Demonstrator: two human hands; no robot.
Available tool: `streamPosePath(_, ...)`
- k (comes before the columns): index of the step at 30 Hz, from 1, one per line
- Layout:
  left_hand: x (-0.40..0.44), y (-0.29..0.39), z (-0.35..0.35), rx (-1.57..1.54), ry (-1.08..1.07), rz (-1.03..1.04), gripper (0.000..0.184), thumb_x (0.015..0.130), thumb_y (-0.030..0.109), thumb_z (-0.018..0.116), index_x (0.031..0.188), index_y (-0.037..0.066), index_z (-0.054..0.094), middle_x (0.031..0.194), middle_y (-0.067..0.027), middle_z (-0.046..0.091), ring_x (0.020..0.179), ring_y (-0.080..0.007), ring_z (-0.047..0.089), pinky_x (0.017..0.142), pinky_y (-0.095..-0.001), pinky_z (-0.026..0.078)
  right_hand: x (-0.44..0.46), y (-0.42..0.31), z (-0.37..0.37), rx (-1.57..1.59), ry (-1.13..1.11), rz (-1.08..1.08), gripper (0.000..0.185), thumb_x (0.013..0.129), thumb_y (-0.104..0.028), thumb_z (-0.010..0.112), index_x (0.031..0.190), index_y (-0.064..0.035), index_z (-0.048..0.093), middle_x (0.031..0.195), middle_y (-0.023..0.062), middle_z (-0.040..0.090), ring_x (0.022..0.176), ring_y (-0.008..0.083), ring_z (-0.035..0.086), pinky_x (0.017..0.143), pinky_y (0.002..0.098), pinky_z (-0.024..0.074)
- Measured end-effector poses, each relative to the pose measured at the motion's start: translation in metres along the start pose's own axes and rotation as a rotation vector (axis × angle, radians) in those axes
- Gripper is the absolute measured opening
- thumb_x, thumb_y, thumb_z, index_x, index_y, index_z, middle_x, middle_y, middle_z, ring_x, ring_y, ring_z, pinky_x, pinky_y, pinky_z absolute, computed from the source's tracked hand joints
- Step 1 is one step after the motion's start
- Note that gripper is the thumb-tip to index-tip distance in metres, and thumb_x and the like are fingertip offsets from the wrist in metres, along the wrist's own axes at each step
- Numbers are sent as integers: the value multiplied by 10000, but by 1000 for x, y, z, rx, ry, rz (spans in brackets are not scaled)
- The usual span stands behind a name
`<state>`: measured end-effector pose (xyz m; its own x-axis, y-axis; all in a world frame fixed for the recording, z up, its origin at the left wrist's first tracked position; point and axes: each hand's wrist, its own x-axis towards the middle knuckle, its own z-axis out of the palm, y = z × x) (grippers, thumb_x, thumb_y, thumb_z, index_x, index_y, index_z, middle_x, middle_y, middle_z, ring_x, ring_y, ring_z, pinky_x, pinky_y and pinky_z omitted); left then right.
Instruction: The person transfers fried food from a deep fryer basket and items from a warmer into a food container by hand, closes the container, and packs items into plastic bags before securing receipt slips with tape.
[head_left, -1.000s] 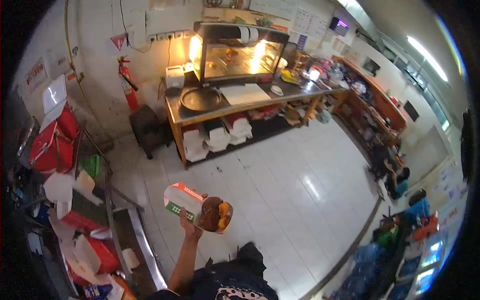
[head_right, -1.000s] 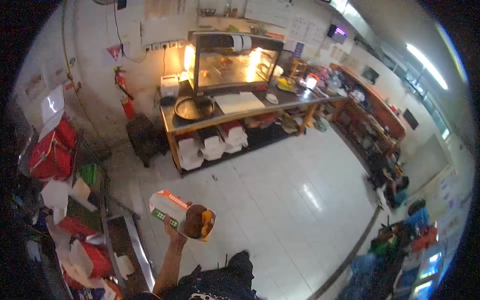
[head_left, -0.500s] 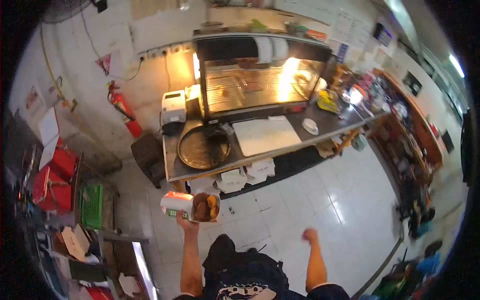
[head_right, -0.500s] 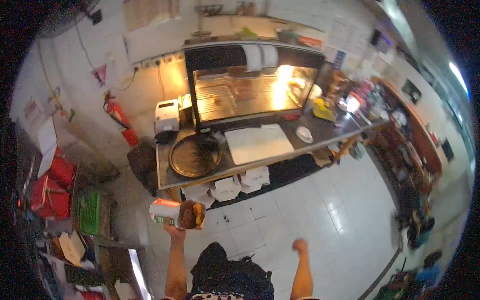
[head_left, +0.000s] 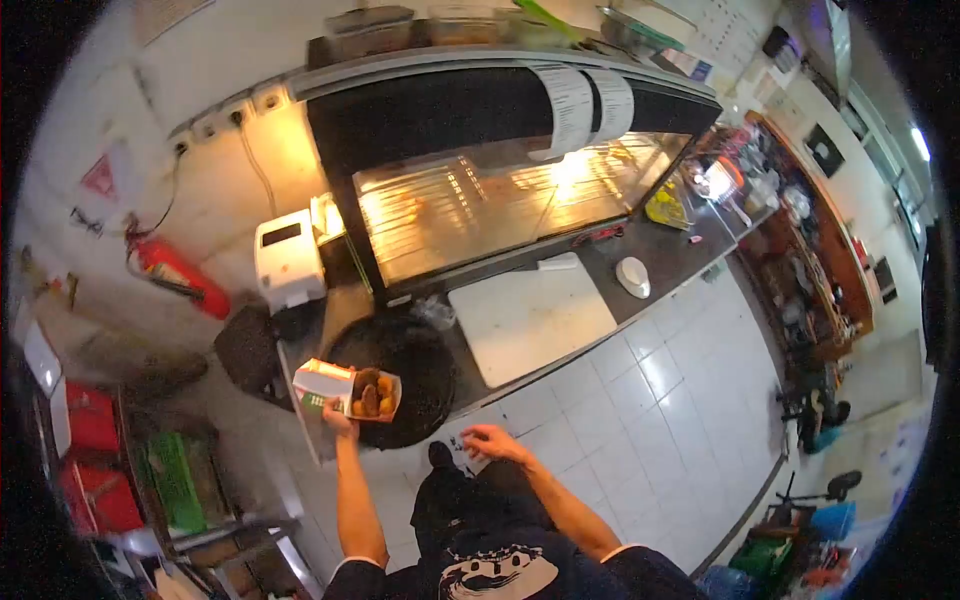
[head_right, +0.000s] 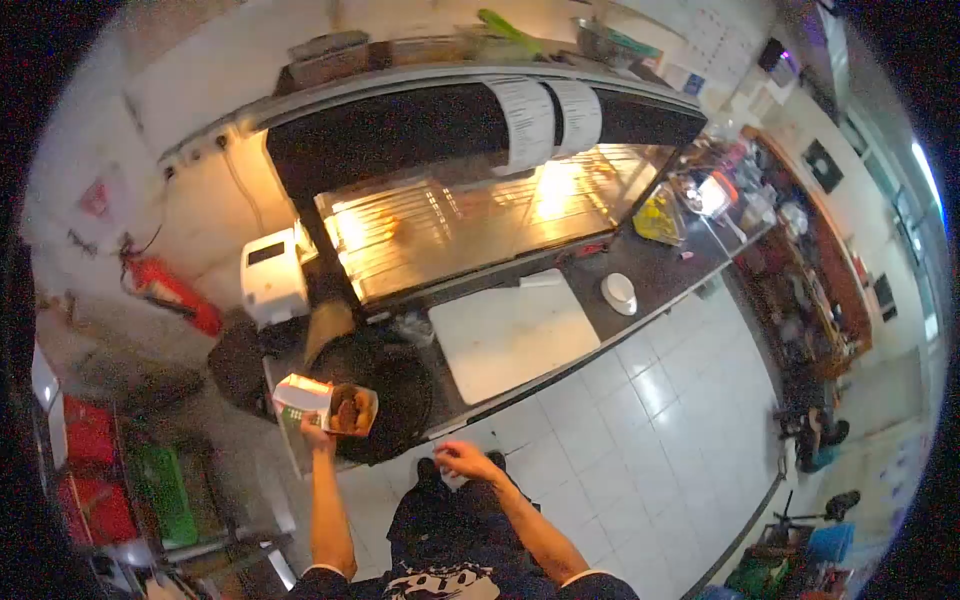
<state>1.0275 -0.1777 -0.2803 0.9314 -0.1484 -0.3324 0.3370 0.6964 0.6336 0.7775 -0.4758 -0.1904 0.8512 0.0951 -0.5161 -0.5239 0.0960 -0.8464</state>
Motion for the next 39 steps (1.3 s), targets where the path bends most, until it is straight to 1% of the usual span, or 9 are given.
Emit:
streamPosePath(7,27,-16,2,134,285,4,194,761,117,577,925,15,558,922,-65,549,855,-237,566,844,-388,469,21,-3,-111,-51,340,94,231,898,-235,649,1049,-61,651,834,50,692,648,122,639,550,293,516)
streamPosePath(11,-26,3,79,580,400,431,302,832,80,616,1110,-25,557,1043,-122,591,958,-246,582,868,-378,472,107,-63,-146,-523,573,-330,229,847,-208,667,968,-13,664,801,123,692,725,230,673,640,340,525)
streamPosePath(14,-71,6,109,578,793,559,518,892,112,594,1369,10,419,1132,-122,599,1009,-231,600,872,-355,486,209,-112,-141,-571,547,-480,222,799,-160,630,959,-10,662,843,210,670,798,381,655,701,434,515)
streamPosePath(18,-132,-23,171,768,988,698,495,899,125,599,1352,19,432,1137,-97,603,993,-200,599,821,-324,501,328,-79,-147,-1032,116,-413,255,755,-158,601,957,-14,661,841,231,662,811,430,634,718,476,509)
streamPosePath(21,-150,-50,227,552,774,616,334,891,112,615,1206,13,562,1014,-83,635,883,-160,610,724,-285,507,281,-165,-157,-484,55,-195,238,817,-172,599,952,17,653,799,149,682,771,241,678,683,390,528)
streamPosePath(23,-146,-67,270,457,738,492,202,887,86,623,1073,11,650,897,-69,658,767,-146,618,682,-276,510,231,-193,-175,421,-240,-215,187,907,-119,551,1017,5,638,860,79,680,809,147,656,722,327,528)
streamPosePath(26,-117,-75,335,376,452,191,289,918,129,607,1172,-5,633,1007,-71,669,846,-116,625,764,-274,518,155,-235,-195,749,-430,-157,177,943,-58,509,1081,-12,610,943,63,669,859,160,650,795,314,521)
streamPosePath(32,-66,-82,431,470,28,67,375,930,204,620,1246,8,572,1022,-46,658,859,-107,620,829,-274,507,104,-248,-225,693,-435,-125,206,906,-42,546,1092,16,614,989,82,672,895,161,655,807,295,537)
streamPosePath(39,-56,-105,436,555,-138,-1,102,920,105,625,992,35,637,898,1,653,809,-72,585,746,-234,469,70,-265,-234,1040,-517,-170,335,900,-127,563,1168,73,543,1076,144,641,958,229,655,871,353,549)
